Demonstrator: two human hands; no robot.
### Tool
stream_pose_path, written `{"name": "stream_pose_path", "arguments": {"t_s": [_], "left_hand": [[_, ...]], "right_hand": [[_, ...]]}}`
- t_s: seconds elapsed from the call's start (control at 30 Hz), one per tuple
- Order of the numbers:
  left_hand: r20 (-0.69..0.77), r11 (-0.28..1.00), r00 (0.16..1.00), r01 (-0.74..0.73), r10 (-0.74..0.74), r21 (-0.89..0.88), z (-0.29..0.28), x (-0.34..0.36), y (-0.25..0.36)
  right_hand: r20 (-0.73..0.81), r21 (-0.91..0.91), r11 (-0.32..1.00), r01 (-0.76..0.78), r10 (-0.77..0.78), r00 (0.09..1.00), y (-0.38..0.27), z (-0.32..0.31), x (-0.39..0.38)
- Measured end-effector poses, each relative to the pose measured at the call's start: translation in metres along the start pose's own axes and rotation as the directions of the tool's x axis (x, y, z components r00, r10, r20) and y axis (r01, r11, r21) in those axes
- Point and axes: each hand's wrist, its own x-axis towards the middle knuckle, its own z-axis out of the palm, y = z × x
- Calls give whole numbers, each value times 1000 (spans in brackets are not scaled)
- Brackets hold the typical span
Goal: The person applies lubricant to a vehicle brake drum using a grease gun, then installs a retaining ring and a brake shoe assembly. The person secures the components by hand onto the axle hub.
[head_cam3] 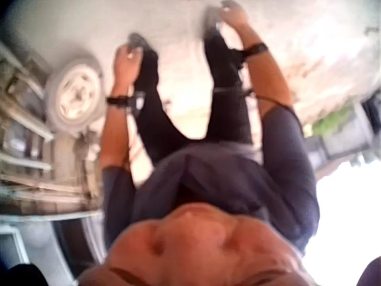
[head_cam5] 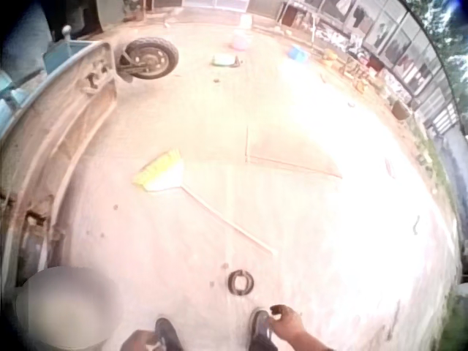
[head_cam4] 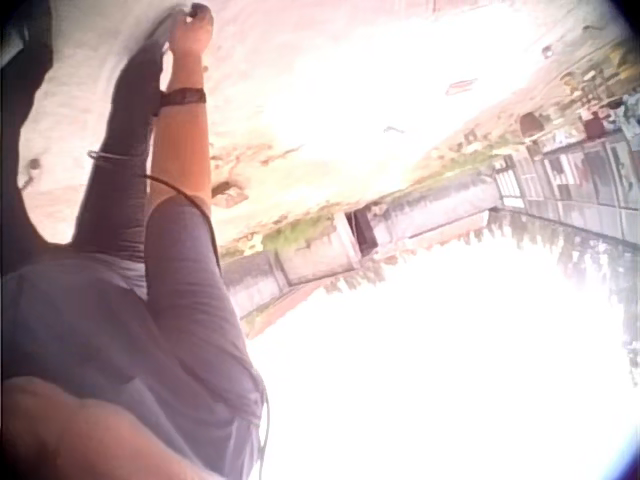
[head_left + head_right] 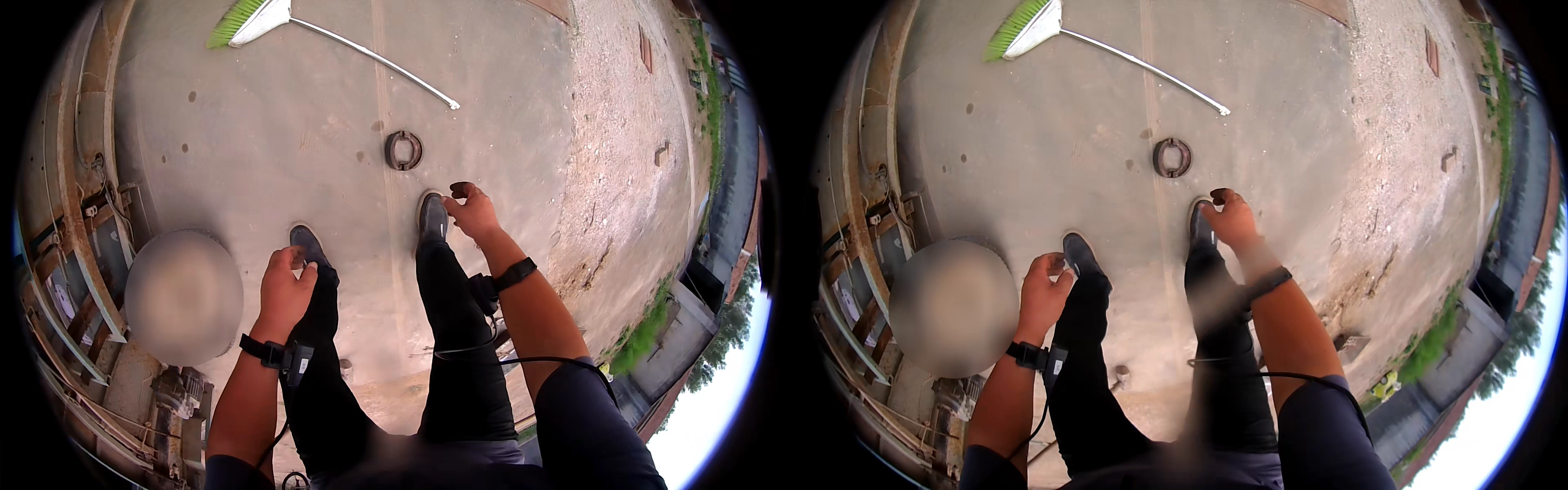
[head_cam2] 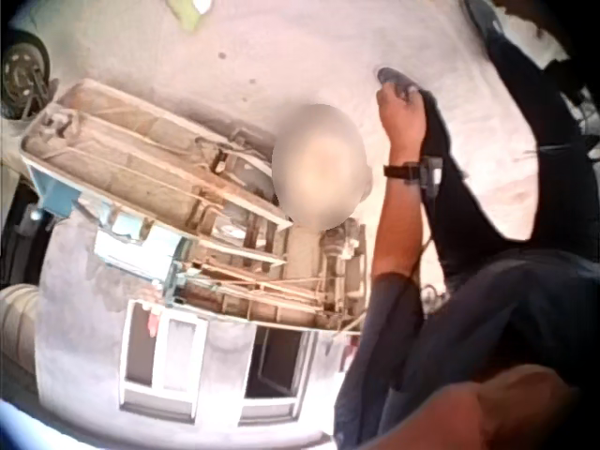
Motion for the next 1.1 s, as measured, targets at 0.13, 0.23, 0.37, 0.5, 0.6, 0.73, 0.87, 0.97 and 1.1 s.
{"name": "stream_pose_path", "arguments": {"t_s": [0.13, 0.23, 0.37, 0.5, 0.6, 0.73, 0.87, 0.97, 1.1], "left_hand": [[16, 1000, 1000, 6, -5, -30, 54, 79, 2], [33, 1000, 999, -5, 5, 17, 88, 120, 3], [72, 1000, 997, -2, 1, 18, 128, 155, 2], [115, 999, 993, 6, -12, 52, 150, 171, -7], [132, 999, 991, 6, -12, 47, 155, 172, -15], [133, 999, 991, 15, -20, 42, 149, 169, -20], [109, 998, 994, 27, -32, 54, 135, 163, -19], [89, 999, 995, 43, -45, 23, 122, 148, -11], [86, 999, 996, 39, -36, -36, 102, 114, 12]], "right_hand": [[37, 55, 996, -69, 67, 997, 9, 42, 69], [16, -33, 998, -45, 46, 999, 18, 76, 113], [-44, -72, 993, -98, 95, 994, 43, 111, 166], [-53, -35, 983, -178, 176, 983, 61, 132, 204], [-66, -60, 979, -196, 192, 979, 67, 143, 219], [-2, -47, 966, -253, 253, 967, 59, 139, 224], [58, -38, 986, -160, 162, 985, 44, 120, 205], [90, -80, 995, -52, 59, 994, 20, 97, 182], [87, -136, 987, 80, -68, 994, -18, 48, 131]]}}
